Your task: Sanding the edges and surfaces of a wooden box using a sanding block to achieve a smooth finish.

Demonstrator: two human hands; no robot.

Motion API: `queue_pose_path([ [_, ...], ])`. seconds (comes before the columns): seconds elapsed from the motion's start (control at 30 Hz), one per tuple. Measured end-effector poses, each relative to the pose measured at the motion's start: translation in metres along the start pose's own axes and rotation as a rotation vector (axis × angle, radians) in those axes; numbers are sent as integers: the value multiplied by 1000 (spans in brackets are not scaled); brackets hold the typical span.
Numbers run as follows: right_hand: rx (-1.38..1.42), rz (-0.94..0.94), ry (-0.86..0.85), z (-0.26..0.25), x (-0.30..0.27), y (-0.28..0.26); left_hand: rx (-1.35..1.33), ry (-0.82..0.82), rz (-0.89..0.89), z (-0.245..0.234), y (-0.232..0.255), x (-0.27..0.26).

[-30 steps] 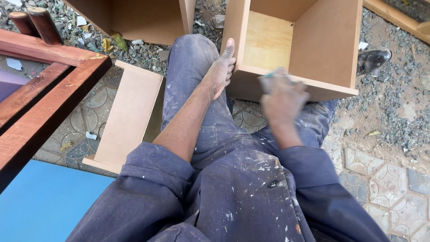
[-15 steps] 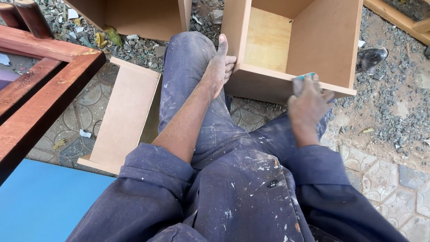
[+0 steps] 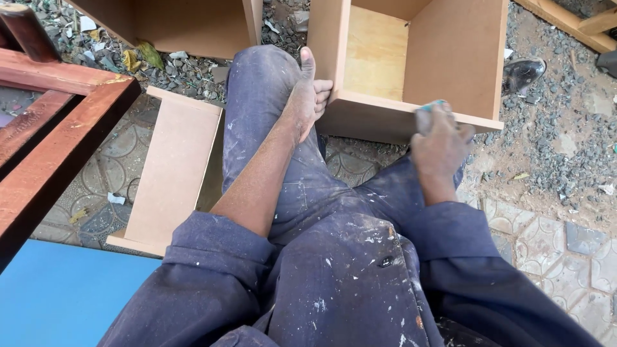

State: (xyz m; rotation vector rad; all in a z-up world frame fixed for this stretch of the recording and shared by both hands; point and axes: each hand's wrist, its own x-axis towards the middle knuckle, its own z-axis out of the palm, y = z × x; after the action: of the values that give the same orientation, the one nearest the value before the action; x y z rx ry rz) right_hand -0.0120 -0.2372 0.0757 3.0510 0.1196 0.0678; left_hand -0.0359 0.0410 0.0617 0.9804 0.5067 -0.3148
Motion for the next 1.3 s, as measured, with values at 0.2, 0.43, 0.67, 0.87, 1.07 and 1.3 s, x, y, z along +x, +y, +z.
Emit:
queue_pose_path([
  [0.2, 90, -268, 234, -8, -28, -108, 28, 6, -28, 0, 0, 1],
  [0.43, 111, -434, 83, -10, -24, -118, -17, -7, -23, -3, 7, -3],
  [0.67, -17, 89, 57, 13, -2, 3, -16, -34, -18, 0, 2, 1],
  [0.87, -33, -281, 155, -6, -33, -118, -26, -25, -39, 4, 7, -8],
  [1.07, 117, -342, 121, -10, -26, -93, -20, -63, -55, -2, 2, 1],
  [1.3, -75, 94, -9, 4, -5, -19, -48, -52, -8, -1, -3, 3],
])
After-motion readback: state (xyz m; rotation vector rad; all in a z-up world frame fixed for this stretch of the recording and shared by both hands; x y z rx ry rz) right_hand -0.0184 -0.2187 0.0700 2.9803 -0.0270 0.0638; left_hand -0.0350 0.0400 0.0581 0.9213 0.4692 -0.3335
